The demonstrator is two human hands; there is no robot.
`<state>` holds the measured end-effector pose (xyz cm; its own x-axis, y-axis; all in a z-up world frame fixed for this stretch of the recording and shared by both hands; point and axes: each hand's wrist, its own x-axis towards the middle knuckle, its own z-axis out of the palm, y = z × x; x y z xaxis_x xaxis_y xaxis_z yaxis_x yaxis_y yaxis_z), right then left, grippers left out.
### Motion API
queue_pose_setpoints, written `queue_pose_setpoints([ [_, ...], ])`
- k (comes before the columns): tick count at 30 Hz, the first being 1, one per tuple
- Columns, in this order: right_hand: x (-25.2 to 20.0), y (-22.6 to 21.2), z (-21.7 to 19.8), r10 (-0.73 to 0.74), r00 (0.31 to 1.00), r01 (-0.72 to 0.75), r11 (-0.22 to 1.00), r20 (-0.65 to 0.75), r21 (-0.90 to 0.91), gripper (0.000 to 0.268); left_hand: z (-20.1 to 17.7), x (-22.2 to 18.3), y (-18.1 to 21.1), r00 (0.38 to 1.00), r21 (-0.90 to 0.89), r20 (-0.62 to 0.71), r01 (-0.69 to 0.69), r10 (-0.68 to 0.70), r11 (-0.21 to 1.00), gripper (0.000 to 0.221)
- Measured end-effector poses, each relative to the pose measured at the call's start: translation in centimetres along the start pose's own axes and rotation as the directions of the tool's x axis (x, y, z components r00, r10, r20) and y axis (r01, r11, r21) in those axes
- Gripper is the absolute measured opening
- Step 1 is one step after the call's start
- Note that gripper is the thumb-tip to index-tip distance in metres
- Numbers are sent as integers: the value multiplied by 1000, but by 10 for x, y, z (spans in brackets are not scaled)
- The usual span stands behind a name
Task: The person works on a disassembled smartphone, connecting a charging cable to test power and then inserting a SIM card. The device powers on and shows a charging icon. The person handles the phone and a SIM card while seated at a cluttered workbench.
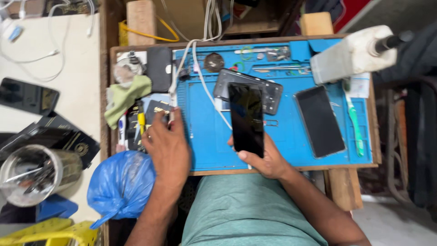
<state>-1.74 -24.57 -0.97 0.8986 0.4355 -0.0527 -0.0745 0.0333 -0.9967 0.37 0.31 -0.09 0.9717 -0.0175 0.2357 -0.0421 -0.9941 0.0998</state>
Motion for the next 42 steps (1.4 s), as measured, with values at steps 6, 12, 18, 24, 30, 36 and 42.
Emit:
queue_pose_setpoints([
  [6,5,-7,13,-40,998,27,978,-58,-207,33,-15,-11,33,978,-707,-9,-154,208,691,92],
  [12,11,-29,33,-166,986,148,812,20,-565,66,13,-19,52,950,-985,95,134,298,-111,103],
  [18,1,-49,31,45,994,43,658,97,-752,92,56,-20,44,983,-823,174,176,55,-541,69],
  [24,0,-26,27,-138,990,119,822,8,-557,61,53,-20,42,973,-817,230,198,8,-541,85],
  [30,8,11,27,-105,971,63,980,-215,-190,37,48,-14,46,972,-822,232,179,-31,-541,64],
  [36,16,-1,20,-233,958,165,927,-170,-336,13,52,-22,33,956,-683,261,283,137,-673,63],
  [42,48,-7,40,-152,929,107,983,-336,-147,10,49,-21,30,974,-793,159,223,162,-567,82],
])
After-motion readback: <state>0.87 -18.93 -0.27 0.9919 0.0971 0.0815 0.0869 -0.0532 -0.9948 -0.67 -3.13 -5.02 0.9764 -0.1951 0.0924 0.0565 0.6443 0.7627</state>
